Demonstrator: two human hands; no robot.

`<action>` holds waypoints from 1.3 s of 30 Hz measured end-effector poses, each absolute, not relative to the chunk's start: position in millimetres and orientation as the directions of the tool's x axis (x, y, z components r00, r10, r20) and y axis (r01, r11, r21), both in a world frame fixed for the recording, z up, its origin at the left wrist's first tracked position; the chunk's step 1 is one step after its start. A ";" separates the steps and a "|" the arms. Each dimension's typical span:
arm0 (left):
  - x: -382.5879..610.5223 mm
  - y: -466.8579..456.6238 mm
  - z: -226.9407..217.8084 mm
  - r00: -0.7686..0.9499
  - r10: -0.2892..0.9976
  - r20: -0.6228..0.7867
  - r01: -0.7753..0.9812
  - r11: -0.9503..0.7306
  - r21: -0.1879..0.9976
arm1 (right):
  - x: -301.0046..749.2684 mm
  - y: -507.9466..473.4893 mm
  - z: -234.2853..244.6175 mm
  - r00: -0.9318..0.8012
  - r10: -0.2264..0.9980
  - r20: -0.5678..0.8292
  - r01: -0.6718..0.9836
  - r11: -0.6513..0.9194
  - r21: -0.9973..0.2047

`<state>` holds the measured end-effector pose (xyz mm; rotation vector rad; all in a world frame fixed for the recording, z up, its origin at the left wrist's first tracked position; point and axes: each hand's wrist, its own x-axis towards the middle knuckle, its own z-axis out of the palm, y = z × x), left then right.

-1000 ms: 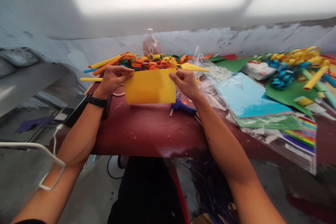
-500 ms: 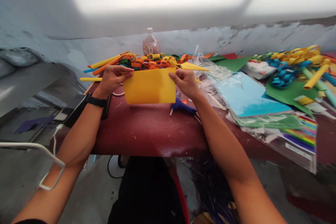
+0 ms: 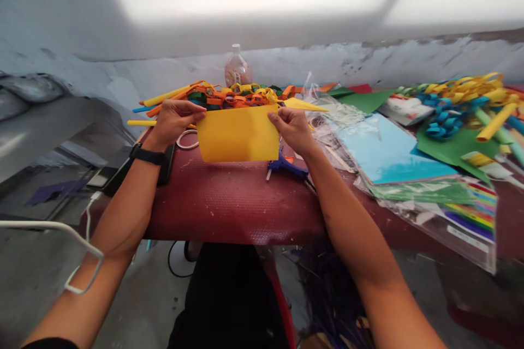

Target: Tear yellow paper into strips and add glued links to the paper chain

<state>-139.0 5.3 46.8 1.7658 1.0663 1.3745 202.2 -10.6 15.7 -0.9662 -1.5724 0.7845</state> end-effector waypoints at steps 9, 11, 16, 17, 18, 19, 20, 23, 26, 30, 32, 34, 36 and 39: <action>-154.7 23.0 24.3 0.176 0.957 0.229 0.339 -0.278 0.899 | 197.3 -9.9 10.8 -0.185 0.931 0.314 0.593 0.360 -0.720; -154.9 26.9 18.2 0.168 0.970 0.177 0.388 -0.230 0.892 | 193.5 -7.6 8.5 -0.207 0.930 0.303 0.700 0.357 -0.618; -157.4 32.2 7.9 0.161 0.984 0.081 0.446 -0.146 0.883 | 186.0 -5.3 1.3 -0.222 0.917 0.332 0.834 0.354 -0.422; -158.6 33.1 6.5 0.161 0.984 0.080 0.451 -0.145 0.881 | 184.1 -6.6 0.6 -0.234 0.899 0.371 0.838 0.380 -0.392; -159.7 33.9 5.1 0.163 0.983 0.081 0.458 -0.148 0.877 | 181.4 -8.8 0.2 -0.264 0.872 0.412 0.831 0.423 -0.363; -160.8 34.7 3.8 0.163 0.983 0.084 0.465 -0.152 0.872 | 177.8 -11.6 0.0 -0.314 0.837 0.447 0.810 0.482 -0.334; -161.7 35.6 2.5 0.163 0.983 0.086 0.473 -0.155 0.867 | 173.1 -14.9 -0.3 -0.384 0.795 0.469 0.774 0.555 -0.306; -163.1 37.9 -2.0 0.175 0.981 0.081 0.483 -0.157 0.861 | 153.9 -25.9 -4.3 -0.646 0.632 0.429 0.589 0.769 -0.247; -163.3 41.2 -7.3 0.193 0.977 0.096 0.484 -0.180 0.856 | 135.0 -34.2 -13.4 -0.813 0.504 0.292 0.463 0.863 -0.203; -163.4 45.5 -12.7 0.202 0.969 0.145 0.502 -0.229 0.834 | 124.6 -40.5 -22.3 -0.853 0.499 0.155 0.490 0.867 -0.094; -163.2 46.2 -13.0 0.206 0.965 0.161 0.514 -0.247 0.822 | 124.4 -43.6 -22.0 -0.855 0.500 0.136 0.496 0.866 -0.061; -162.5 45.9 -11.7 0.209 0.963 0.173 0.530 -0.260 0.807 | 124.4 -47.2 -20.1 -0.857 0.499 0.126 0.499 0.866 -0.035; -161.4 45.3 -9.8 0.212 0.961 0.178 0.548 -0.268 0.793 | 123.5 -50.8 -18.6 -0.858 0.502 0.108 0.505 0.863 0.010; -159.8 44.5 -8.5 0.218 0.959 0.180 0.577 -0.275 0.769 | 121.1 -54.7 -19.4 -0.861 0.502 0.081 0.508 0.856 0.095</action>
